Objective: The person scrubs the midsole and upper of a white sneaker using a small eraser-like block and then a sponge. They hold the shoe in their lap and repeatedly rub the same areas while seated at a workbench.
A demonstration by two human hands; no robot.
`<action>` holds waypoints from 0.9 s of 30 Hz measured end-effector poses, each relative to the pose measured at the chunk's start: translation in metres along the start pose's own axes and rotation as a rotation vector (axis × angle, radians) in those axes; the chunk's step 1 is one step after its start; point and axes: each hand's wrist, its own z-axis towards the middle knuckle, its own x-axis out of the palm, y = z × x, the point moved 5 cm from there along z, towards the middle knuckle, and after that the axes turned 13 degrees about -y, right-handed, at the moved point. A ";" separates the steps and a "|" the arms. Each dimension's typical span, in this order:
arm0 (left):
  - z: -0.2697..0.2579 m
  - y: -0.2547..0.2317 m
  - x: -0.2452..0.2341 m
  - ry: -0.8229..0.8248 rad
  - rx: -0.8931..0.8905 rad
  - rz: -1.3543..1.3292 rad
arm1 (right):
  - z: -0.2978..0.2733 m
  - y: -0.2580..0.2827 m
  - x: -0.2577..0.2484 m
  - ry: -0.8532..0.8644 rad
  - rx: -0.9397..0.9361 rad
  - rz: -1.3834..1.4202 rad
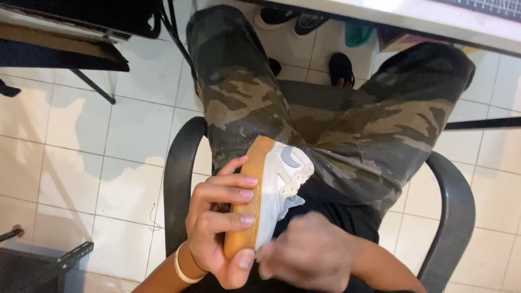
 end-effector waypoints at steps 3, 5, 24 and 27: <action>-0.005 -0.003 0.000 0.009 -0.008 0.011 | -0.036 0.019 -0.013 -1.104 -1.173 0.237; -0.004 -0.002 0.000 -0.026 -0.030 0.020 | -0.049 0.011 -0.025 -1.870 -1.127 0.338; 0.009 0.000 0.008 0.011 -0.070 0.026 | -0.060 0.016 -0.029 -1.738 -1.262 0.062; 0.011 -0.002 0.009 0.026 -0.078 0.029 | -0.065 0.015 -0.033 -1.945 -1.049 0.174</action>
